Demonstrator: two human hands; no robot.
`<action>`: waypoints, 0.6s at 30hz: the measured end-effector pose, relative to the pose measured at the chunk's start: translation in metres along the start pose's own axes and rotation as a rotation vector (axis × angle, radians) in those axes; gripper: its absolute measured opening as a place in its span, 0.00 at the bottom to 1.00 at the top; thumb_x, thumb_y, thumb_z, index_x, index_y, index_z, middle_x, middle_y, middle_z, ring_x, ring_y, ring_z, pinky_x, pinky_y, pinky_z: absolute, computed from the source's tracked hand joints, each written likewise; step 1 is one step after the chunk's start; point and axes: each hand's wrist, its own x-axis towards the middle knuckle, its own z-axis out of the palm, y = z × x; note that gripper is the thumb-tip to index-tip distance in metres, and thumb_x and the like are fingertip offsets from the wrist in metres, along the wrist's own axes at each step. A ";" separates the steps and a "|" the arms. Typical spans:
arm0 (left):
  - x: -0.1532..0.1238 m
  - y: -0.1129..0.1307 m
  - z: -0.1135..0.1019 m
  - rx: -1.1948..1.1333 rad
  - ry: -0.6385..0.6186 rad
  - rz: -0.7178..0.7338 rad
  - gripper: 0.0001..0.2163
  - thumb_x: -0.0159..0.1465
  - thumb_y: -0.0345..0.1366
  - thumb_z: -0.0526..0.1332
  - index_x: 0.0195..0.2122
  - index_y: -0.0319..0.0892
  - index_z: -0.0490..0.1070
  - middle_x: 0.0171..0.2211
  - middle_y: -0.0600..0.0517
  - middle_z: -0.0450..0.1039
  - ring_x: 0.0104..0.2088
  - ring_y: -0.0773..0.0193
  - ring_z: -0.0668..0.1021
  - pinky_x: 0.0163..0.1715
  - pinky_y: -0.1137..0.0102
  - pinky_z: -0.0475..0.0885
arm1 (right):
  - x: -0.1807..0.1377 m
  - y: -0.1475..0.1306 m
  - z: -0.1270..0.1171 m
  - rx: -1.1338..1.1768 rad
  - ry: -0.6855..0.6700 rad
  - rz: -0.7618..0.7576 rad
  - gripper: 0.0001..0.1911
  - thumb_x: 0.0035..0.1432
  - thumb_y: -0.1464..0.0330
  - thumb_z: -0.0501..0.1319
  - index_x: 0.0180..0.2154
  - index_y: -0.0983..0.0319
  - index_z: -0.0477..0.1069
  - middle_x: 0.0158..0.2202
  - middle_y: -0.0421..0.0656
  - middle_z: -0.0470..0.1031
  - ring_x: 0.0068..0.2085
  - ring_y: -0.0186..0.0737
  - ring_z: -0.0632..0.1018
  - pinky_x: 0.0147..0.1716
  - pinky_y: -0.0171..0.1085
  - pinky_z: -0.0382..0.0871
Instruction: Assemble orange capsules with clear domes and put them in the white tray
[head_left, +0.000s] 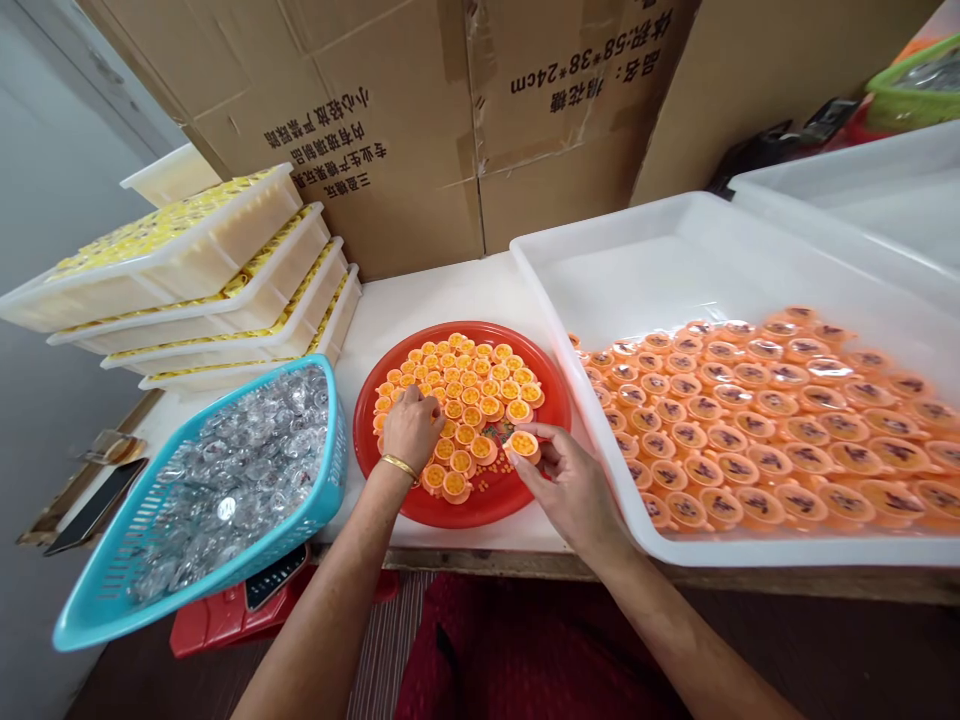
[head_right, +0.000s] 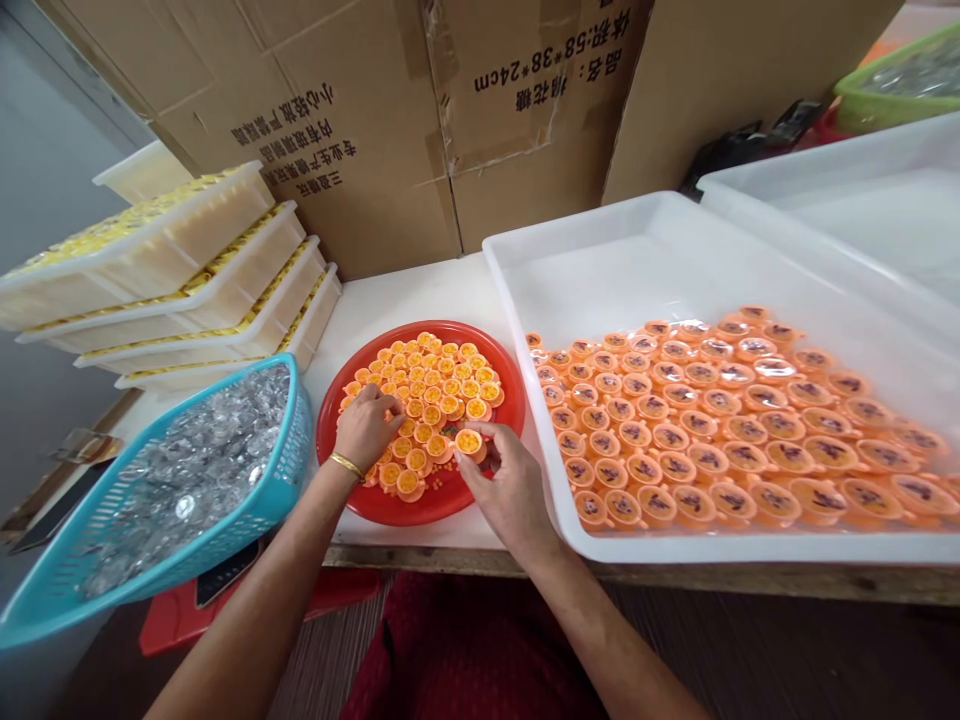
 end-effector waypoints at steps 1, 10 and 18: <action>0.001 0.000 0.001 -0.024 0.005 -0.008 0.05 0.57 0.30 0.60 0.24 0.42 0.72 0.32 0.47 0.66 0.35 0.57 0.72 0.30 0.67 0.64 | 0.000 0.000 0.000 0.000 -0.004 0.003 0.15 0.54 0.65 0.63 0.45 0.61 0.69 0.45 0.49 0.78 0.42 0.45 0.80 0.42 0.44 0.77; -0.016 0.010 -0.027 -0.479 0.003 -0.110 0.08 0.61 0.36 0.57 0.26 0.41 0.67 0.28 0.51 0.70 0.28 0.66 0.72 0.30 0.71 0.67 | 0.002 0.001 0.000 0.038 0.001 0.013 0.16 0.55 0.66 0.63 0.46 0.61 0.69 0.47 0.50 0.77 0.43 0.44 0.80 0.43 0.45 0.76; -0.056 0.065 -0.006 -1.828 -0.271 -0.624 0.09 0.54 0.37 0.66 0.28 0.40 0.65 0.26 0.57 0.66 0.23 0.76 0.68 0.18 0.80 0.59 | 0.000 -0.003 -0.002 0.025 0.028 0.001 0.15 0.54 0.69 0.61 0.45 0.61 0.69 0.45 0.48 0.78 0.42 0.42 0.80 0.42 0.41 0.76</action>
